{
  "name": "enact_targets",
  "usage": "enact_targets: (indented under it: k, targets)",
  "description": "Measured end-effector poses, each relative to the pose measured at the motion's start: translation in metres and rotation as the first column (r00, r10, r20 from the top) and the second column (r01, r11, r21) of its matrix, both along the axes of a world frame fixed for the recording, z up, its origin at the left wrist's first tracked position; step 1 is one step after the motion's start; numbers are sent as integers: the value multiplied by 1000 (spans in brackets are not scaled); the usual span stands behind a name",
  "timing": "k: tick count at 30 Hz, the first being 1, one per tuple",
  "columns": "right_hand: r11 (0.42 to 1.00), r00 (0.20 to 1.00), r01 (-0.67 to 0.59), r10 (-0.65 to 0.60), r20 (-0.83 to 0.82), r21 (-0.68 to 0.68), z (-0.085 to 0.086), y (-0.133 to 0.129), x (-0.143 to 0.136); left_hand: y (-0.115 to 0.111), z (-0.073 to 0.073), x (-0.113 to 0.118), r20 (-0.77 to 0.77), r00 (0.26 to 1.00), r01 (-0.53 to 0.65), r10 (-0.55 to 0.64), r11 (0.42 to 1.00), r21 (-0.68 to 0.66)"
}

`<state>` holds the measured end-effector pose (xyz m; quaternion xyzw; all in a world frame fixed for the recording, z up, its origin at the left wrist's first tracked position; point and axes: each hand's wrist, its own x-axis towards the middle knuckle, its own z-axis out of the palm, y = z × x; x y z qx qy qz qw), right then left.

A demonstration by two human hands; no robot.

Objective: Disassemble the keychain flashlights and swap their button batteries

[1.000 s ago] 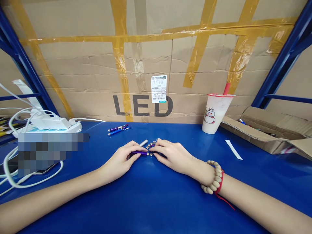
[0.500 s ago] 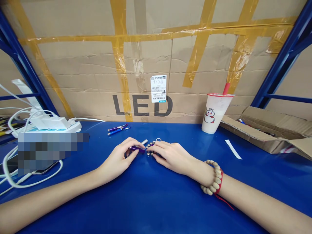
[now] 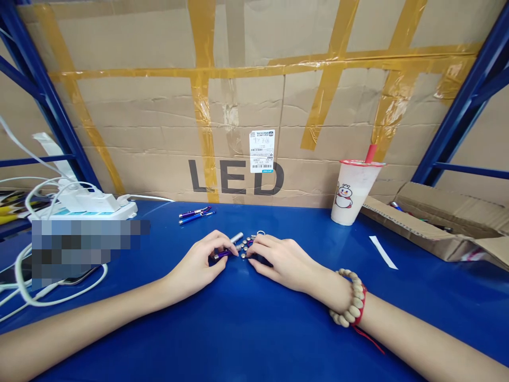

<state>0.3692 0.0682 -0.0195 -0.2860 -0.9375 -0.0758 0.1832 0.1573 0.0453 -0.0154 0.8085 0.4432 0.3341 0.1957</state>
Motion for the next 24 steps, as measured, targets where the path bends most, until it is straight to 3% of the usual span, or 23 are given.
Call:
enact_targets:
  k: [9, 13, 15, 18, 22, 24]
  targets:
    - [1000, 999, 8, -9, -36, -19, -1, 0, -1, 1, -1, -1, 75, 996, -44, 43, 999, 17]
    - [977, 978, 59, -98, -185, -204, 0, -3, -4, -1, 3, 0, 208, 974, -92, 87, 996, 15]
    - [944, 949, 58, -152, -275, -324, 0, -2, -6, -1, 6, 0, 340, 936, -78, 92, 995, -56]
    - [847, 881, 3, -255, -400, -532, -2, 3, -8, 0, 9, -1, 582, 810, 79, 74, 969, -234]
    - [595, 736, -175, -449, -506, -784, -4, 13, -6, 4, 10, -3, 747, 651, 276, 133, 876, -396]
    - [522, 697, -238, -496, -518, -819, -5, 17, -4, 6, 9, -4, 771, 608, 296, 191, 847, -442]
